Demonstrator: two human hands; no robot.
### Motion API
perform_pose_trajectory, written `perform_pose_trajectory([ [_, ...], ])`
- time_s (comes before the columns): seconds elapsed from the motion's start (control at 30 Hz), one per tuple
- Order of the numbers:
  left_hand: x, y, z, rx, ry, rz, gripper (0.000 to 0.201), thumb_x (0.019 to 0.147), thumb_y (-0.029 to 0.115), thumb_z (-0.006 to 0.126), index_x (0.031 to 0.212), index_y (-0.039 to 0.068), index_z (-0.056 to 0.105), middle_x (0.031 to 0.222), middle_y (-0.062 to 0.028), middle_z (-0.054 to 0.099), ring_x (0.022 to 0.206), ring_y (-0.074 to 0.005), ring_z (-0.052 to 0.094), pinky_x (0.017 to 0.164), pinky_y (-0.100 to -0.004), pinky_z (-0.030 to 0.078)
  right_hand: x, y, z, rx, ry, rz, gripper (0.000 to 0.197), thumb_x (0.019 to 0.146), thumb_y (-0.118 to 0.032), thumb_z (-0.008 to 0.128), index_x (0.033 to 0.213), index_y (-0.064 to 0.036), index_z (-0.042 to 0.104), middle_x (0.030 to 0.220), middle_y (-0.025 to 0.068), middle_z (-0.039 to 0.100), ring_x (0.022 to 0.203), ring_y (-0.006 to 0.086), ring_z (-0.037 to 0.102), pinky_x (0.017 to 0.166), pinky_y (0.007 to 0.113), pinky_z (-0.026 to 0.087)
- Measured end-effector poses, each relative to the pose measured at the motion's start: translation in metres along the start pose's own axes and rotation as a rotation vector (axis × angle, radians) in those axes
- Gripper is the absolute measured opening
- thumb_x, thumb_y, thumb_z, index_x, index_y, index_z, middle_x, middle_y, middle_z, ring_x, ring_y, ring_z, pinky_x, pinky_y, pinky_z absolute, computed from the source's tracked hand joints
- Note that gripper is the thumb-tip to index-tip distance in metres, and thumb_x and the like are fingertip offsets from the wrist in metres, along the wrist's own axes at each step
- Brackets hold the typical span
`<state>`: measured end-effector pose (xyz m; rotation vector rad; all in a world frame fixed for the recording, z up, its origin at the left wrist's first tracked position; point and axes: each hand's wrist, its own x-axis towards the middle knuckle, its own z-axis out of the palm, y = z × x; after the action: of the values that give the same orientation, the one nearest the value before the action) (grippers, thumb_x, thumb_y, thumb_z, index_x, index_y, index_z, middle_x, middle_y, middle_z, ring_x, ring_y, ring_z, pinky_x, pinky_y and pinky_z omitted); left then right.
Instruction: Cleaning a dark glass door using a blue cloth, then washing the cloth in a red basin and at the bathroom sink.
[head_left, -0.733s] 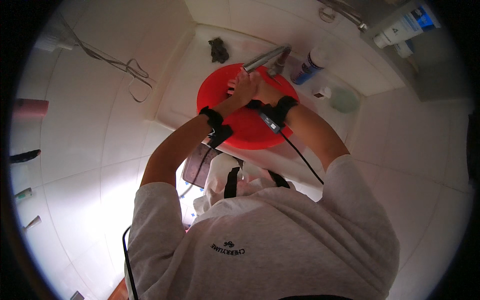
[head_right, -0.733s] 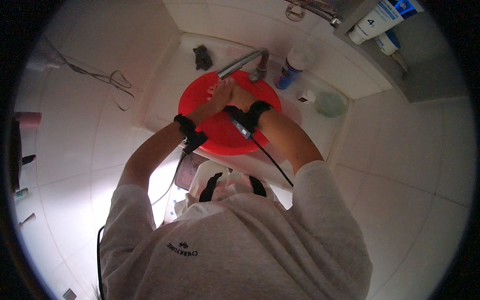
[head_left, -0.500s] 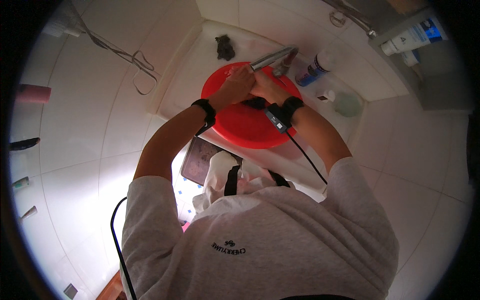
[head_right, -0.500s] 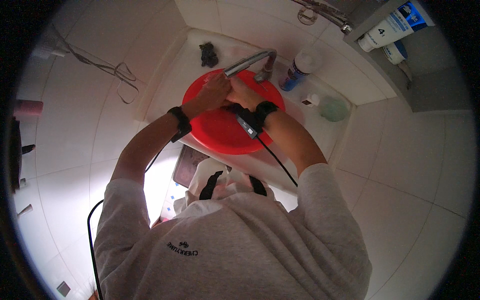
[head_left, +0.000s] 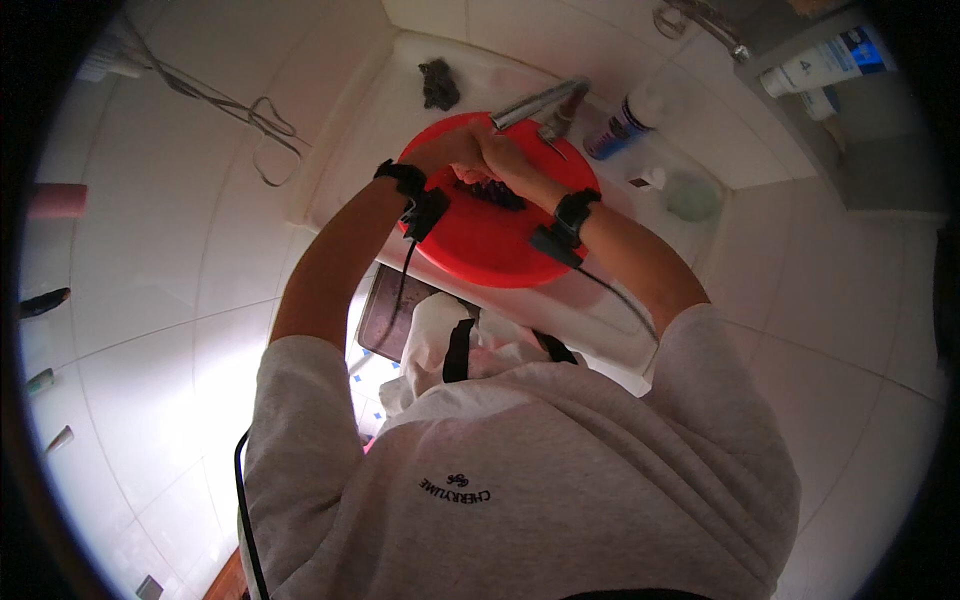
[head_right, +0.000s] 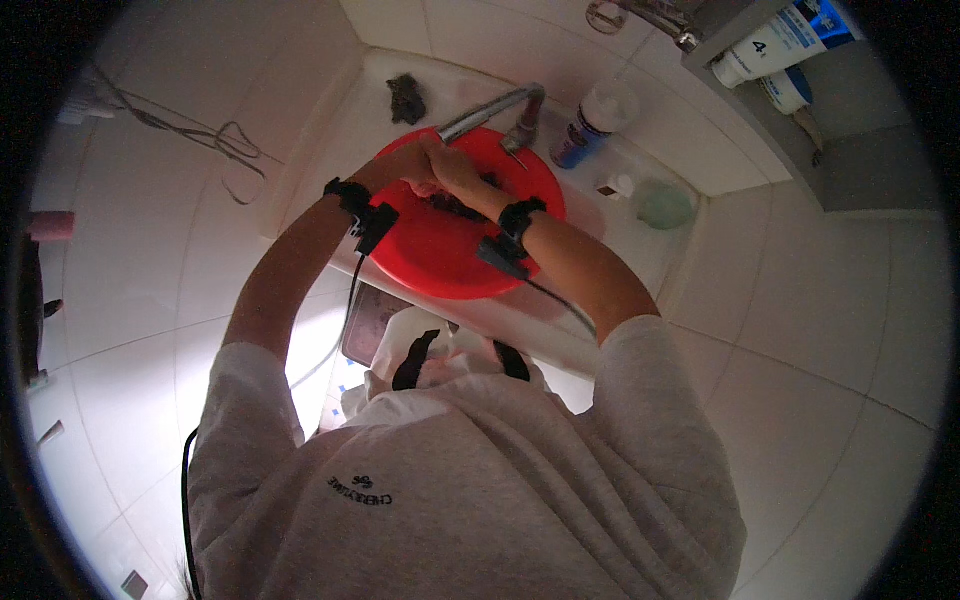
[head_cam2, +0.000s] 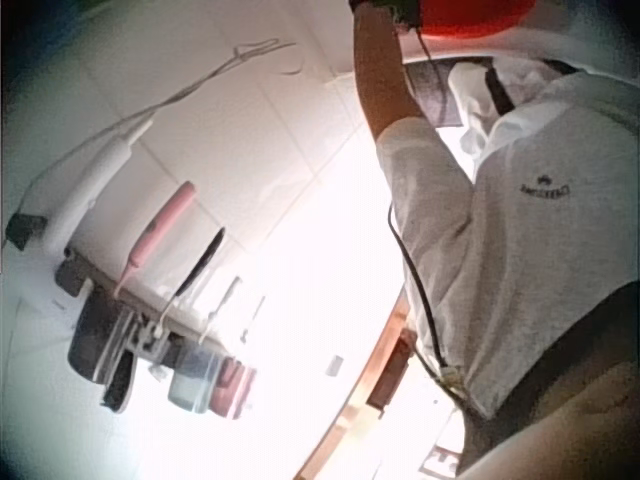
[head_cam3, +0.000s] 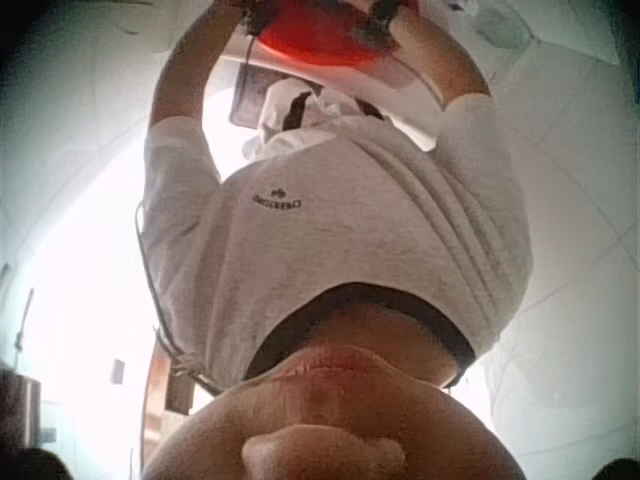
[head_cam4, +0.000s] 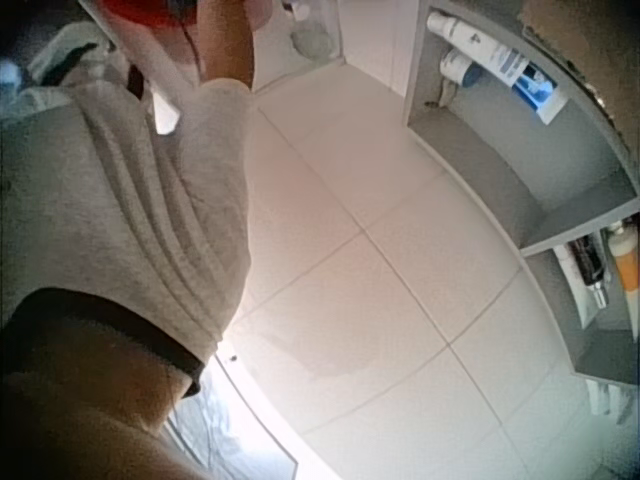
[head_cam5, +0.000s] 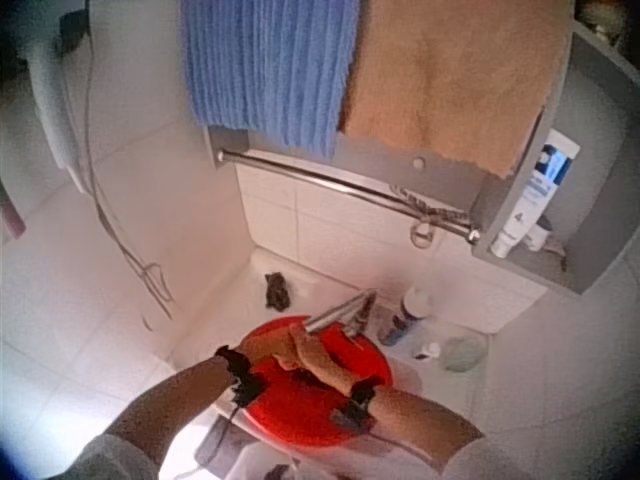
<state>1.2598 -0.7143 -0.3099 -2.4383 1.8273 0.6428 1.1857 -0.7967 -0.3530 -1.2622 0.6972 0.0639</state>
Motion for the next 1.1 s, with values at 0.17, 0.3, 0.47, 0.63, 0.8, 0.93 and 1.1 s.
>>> perform_pose_trajectory([
  [0.17, -0.001, -0.056, 0.044, -0.569, -0.211, -0.088, 0.025, 0.071, 0.029, 0.060, 0.080, 0.006, 0.061, 0.077, -0.0109, 0.061, 0.074, -0.0209, 0.057, 0.069, -0.0316, 0.044, -0.023, -0.004, -0.015, -0.438, -0.337, -0.099, 0.047, 0.082, -0.047, 0.040, 0.090, -0.0038, 0.056, 0.083, 0.0077, 0.060, 0.070, 0.0168, 0.055, 0.062, 0.028, 0.042],
  [0.3, -0.021, -0.074, 0.051, -0.559, -0.010, -0.023, 0.024, 0.071, 0.028, 0.060, 0.083, 0.007, 0.060, 0.081, -0.0086, 0.061, 0.079, -0.0232, 0.057, 0.070, -0.0330, 0.044, -0.023, 0.022, -0.086, -0.659, -0.195, 0.217, 0.027, 0.077, -0.032, 0.050, 0.085, -0.0073, 0.056, 0.076, 0.0030, 0.055, 0.066, 0.0130, 0.051, 0.056, 0.028, 0.040],
  [0.47, -0.046, -0.079, 0.056, -0.443, 0.047, -0.232, 0.022, 0.072, 0.028, 0.058, 0.089, 0.014, 0.060, 0.092, -0.0077, 0.059, 0.091, -0.0250, 0.053, 0.077, -0.0355, 0.041, -0.036, 0.027, -0.117, -0.694, -0.315, 0.176, 0.030, 0.077, -0.031, 0.050, 0.099, -0.0111, 0.054, 0.094, 0.0030, 0.055, 0.083, 0.0147, 0.050, 0.069, 0.030, 0.039],
  [0.63, -0.053, -0.077, 0.077, -0.103, 0.300, -0.527, 0.063, 0.071, 0.032, 0.059, 0.124, 0.010, 0.032, 0.125, -0.0167, 0.033, 0.112, -0.0332, 0.036, 0.095, -0.0402, 0.026, -0.054, 0.003, -0.103, -0.355, -0.351, 0.201, 0.035, 0.078, -0.028, 0.050, 0.109, -0.0123, 0.051, 0.109, 0.0045, 0.049, 0.102, 0.0169, 0.042, 0.081, 0.032, 0.036],
  [0.8, -0.056, -0.084, 0.093, -0.338, 0.233, -0.579, 0.080, 0.072, 0.031, 0.059, 0.129, 0.003, 0.012, 0.129, -0.0206, 0.026, 0.115, -0.0360, 0.031, 0.096, -0.0382, 0.027, -0.016, 0.014, -0.072, -0.517, -0.423, 0.190, 0.034, 0.078, -0.027, 0.050, 0.108, -0.0112, 0.051, 0.114, 0.0064, 0.046, 0.106, 0.0198, 0.041, 0.083, 0.032, 0.037],
  [0.93, -0.060, -0.082, 0.102, -0.565, 0.246, -0.569, 0.079, 0.072, 0.029, 0.058, 0.129, 0.003, 0.009, 0.126, -0.0221, 0.031, 0.113, -0.0340, 0.036, 0.092, -0.0365, 0.033, 0.029, 0.045, -0.089, -0.297, -0.480, 0.227, 0.037, 0.079, -0.029, 0.049, 0.111, -0.0088, 0.048, 0.112, 0.0102, 0.046, 0.104, 0.0209, 0.043, 0.083, 0.032, 0.039],
  [1.1, -0.071, -0.087, 0.107, -0.656, 0.343, -0.594, 0.072, 0.071, 0.027, 0.057, 0.126, 0.005, 0.017, 0.114, -0.0233, 0.043, 0.103, -0.0358, 0.045, 0.085, -0.0380, 0.038, -0.003, 0.029, -0.083, 0.077, -0.222, 0.193, 0.052, 0.083, -0.038, 0.044, 0.119, -0.0018, 0.034, 0.108, 0.0180, 0.046, 0.096, 0.0263, 0.049, 0.079, 0.038, 0.045],
])
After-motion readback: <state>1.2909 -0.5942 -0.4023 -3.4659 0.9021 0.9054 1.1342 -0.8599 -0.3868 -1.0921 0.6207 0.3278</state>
